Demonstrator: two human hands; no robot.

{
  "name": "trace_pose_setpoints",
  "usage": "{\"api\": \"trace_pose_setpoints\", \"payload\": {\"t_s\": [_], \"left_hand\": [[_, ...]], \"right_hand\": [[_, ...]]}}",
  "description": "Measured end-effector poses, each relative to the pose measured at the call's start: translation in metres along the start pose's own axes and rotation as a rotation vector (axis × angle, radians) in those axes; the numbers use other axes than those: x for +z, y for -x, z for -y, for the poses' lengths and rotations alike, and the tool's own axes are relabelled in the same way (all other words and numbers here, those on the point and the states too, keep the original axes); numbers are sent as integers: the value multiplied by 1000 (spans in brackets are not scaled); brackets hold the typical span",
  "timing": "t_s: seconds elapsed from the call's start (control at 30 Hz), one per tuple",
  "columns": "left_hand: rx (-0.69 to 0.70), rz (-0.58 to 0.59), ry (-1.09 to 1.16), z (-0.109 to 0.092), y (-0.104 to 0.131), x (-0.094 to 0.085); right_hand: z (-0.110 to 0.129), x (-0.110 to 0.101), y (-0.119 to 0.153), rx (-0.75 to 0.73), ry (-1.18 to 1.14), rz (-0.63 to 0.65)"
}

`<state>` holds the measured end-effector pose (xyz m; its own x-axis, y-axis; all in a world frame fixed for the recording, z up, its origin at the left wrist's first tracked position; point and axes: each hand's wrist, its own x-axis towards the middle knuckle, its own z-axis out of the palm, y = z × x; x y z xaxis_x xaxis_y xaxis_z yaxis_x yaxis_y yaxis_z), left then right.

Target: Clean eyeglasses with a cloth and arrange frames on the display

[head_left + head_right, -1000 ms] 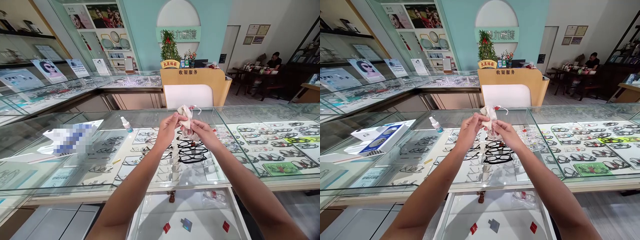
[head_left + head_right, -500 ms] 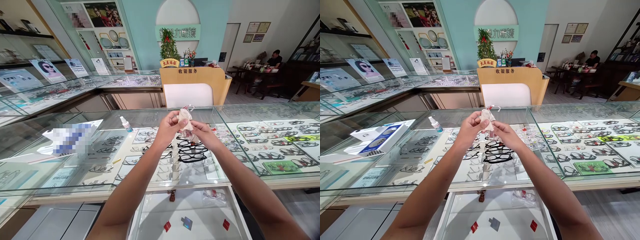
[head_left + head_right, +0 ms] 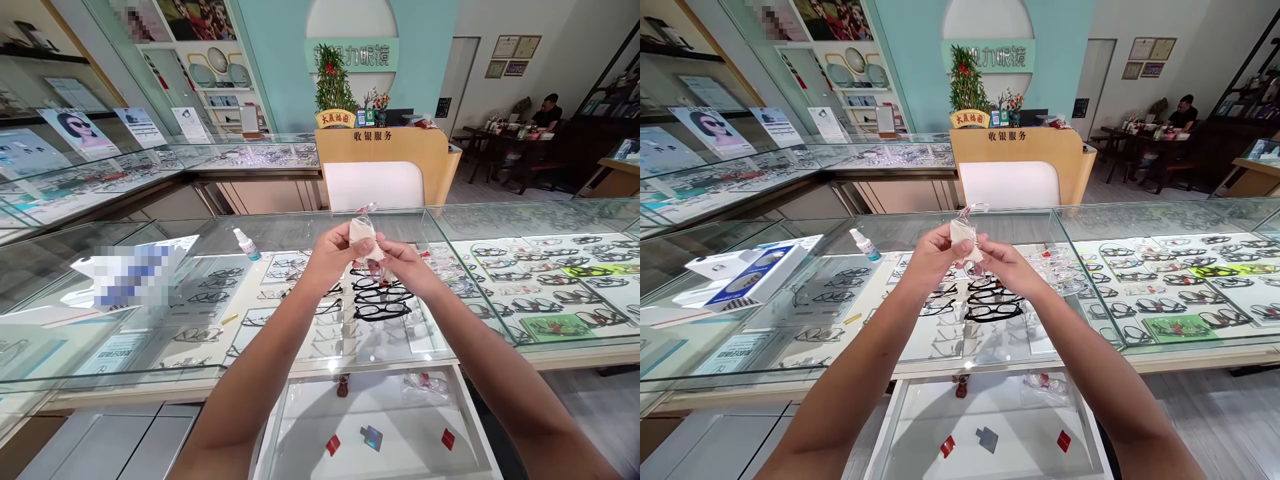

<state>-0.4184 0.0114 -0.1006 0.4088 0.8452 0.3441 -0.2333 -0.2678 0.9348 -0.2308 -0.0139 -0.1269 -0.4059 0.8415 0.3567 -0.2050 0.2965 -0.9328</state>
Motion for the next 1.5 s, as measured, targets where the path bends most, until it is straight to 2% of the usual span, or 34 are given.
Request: {"api": "trace_pose_setpoints", "payload": {"t_s": [0.43, 0.57, 0.67, 0.8, 0.87, 0.97, 1.07, 1.2, 1.33, 1.5], "left_hand": [[99, -140, -49, -5, 8, 10], [97, -139, -32, -9, 7, 8], [63, -63, -14, -14, 4, 1], [-24, 135, 26, -21, 4, -11], [-51, 161, 19, -21, 4, -14], [6, 80, -31, -17, 5, -13], [49, 34, -70, -11, 5, -8], [44, -32, -90, -7, 8, 2], [106, -126, -107, -6, 9, 7], [109, 7, -146, -10, 5, -7]], "right_hand": [[8, 11, 3, 4, 132, 111], [12, 11, 3, -29, 155, 66], [14, 9, 3, -32, 173, 24], [9, 4, 3, -49, 129, -6], [4, 1, 3, -52, 100, -27], [0, -3, 4, -30, 64, -46], [-1, -3, 5, 2, 86, -1], [5, 2, 6, 7, 142, 70], [10, 6, 6, -2, 186, 64], [9, 1, 5, -39, 199, 17]]}}
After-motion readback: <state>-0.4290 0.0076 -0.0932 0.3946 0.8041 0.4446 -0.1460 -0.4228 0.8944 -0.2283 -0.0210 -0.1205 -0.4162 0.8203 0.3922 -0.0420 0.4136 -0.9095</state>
